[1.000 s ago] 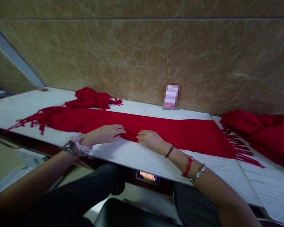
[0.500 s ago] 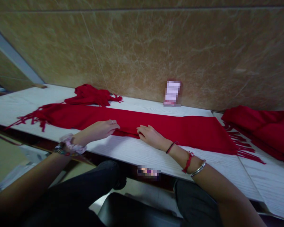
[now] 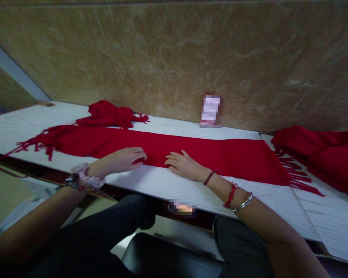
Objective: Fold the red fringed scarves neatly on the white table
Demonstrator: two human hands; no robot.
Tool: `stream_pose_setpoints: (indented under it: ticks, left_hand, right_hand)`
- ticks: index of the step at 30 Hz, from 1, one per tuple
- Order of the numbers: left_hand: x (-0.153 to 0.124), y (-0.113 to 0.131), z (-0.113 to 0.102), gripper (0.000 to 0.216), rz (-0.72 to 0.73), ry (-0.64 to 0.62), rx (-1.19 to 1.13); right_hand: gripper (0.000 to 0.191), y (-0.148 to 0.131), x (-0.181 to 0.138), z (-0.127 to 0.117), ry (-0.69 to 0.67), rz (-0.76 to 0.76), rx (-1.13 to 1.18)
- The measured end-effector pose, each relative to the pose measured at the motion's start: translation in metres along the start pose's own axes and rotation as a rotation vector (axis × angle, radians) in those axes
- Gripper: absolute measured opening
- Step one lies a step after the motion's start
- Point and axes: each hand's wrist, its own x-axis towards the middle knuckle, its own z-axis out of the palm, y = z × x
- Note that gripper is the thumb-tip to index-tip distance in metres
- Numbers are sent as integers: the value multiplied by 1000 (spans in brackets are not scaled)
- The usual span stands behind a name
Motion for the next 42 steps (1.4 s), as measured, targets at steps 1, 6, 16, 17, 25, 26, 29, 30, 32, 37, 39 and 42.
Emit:
stream_pose_setpoints:
  ticks: [1,6,16,17,25,26,29,30,32,37,39,42]
  left_hand:
    - [2,2,0,26,-8,37,5]
    - [12,11,13,45,-135,62,-42]
    - [33,9,4,52,-269,-131,-176]
    - [41,10,2,52,-263,-80,-169]
    - [95,13,25,58,-247,34,-148]
    - [96,11,29,58,-243,29,-148]
    - [96,5,32,59,-234,23,-146]
    - [96,5,31,59,-237,10,-148]
    - [98,5,27,61,-243,-14,-156]
    - [106,15,19,58,-240,50,-160]
    - [108,18,20,59,-257,27,-176]
    - [109,18,22,62,-284,-25,-196]
  right_hand:
    - [32,0,0,-1,1,-5,-18]
    - [43,-4,-2,-2,-110,7,-61]
    - [55,10,-6,-22,36,316,-51]
    - [58,15,-6,-22,48,389,-69]
    - [67,31,-6,-4,-98,548,-134]
    - [68,31,-6,-5,-104,549,-130]
    - [72,30,-7,-11,-129,554,-98]
    - [73,30,-7,-13,-126,562,-87]
    - [77,32,-7,-17,-88,588,-85]
    - [79,44,-6,-17,-38,651,-106]
    - [78,49,-8,-15,-76,665,-96]
    - [77,53,-10,-15,-120,675,-88]
